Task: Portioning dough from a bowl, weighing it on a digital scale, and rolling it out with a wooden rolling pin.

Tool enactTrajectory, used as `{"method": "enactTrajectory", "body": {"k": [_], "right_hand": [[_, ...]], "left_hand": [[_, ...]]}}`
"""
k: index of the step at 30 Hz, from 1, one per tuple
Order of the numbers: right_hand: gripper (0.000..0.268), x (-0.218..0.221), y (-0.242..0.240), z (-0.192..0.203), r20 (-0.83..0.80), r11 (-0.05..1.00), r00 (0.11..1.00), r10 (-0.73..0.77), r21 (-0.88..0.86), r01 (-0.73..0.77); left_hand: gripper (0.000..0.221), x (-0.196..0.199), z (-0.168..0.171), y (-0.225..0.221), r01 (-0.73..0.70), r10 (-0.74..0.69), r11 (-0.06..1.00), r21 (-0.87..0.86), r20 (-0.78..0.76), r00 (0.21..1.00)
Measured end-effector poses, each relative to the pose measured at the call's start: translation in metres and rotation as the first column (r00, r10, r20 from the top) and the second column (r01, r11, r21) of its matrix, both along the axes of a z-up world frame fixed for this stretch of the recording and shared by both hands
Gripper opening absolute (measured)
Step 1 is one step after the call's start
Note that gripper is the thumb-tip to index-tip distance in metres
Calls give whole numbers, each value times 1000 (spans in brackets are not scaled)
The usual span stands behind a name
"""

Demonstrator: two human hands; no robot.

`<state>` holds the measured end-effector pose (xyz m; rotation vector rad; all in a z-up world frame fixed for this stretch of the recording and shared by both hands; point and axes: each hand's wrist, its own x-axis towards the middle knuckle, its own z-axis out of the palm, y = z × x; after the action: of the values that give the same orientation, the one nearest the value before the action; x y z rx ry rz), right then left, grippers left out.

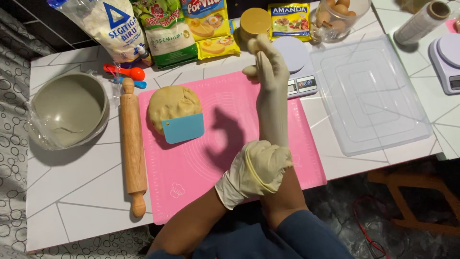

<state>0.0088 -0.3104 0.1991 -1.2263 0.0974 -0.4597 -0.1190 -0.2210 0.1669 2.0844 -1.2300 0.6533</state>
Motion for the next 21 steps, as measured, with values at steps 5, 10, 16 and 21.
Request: {"method": "enactTrajectory", "body": {"k": [5, 10, 16, 21], "right_hand": [[74, 15, -29, -41, 292, 925, 889, 353, 37, -379], [69, 13, -57, -79, 403, 790, 819, 409, 293, -539], [89, -50, -46, -18, 422, 760, 750, 509, 190, -622], [106, -56, -48, -30, 445, 672, 635, 632, 93, -735]], "left_hand": [[20, 9, -36, 4, 87, -187, 966, -243, -429, 884], [12, -8, -43, -25, 42, -106, 980, -197, -324, 940], [6, -11, -15, -38, 61, -97, 981, -186, -189, 977], [8, 8, 29, -27, 39, -51, 976, -216, -50, 997]]}}
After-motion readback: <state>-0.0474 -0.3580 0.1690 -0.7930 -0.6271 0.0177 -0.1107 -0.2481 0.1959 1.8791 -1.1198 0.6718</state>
